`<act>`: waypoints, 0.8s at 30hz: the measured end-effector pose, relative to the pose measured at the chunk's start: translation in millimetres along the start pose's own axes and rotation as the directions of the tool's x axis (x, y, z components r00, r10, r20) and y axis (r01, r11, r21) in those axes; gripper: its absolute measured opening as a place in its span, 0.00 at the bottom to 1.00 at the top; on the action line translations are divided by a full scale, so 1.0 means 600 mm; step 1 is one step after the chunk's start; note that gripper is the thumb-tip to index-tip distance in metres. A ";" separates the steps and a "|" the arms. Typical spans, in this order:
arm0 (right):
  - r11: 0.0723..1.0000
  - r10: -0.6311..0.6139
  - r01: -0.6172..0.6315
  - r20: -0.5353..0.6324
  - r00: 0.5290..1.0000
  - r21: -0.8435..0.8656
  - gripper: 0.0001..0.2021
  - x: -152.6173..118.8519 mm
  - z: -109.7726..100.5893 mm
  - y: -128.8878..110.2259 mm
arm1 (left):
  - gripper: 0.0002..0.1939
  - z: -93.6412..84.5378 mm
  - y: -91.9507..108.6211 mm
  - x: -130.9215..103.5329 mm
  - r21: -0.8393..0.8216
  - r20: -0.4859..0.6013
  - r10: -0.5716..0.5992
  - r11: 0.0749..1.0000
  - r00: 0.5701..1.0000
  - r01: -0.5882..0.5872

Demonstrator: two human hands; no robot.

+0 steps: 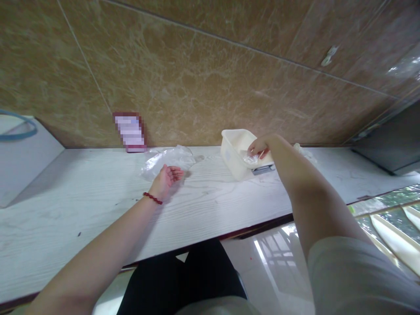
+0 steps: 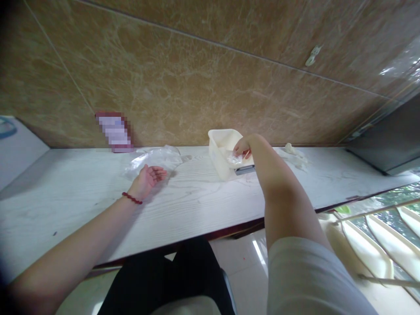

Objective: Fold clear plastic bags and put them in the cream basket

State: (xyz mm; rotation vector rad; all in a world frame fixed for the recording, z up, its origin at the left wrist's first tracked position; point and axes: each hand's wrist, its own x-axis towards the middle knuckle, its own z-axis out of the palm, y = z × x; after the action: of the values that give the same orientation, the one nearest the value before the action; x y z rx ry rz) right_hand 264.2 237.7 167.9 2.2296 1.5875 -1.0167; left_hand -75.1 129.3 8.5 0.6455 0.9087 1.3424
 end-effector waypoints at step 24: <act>0.959 0.041 -0.051 -0.039 0.998 -0.280 0.02 0.045 0.087 -0.034 | 0.24 0.003 0.000 -0.003 0.037 0.011 -0.004 0.999 1.000 0.003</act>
State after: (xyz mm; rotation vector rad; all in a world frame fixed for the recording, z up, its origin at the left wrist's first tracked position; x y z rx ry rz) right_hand 229.6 237.6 116.2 2.0878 1.5737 -0.6956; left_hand -73.4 127.9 9.7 0.6793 0.9269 1.3201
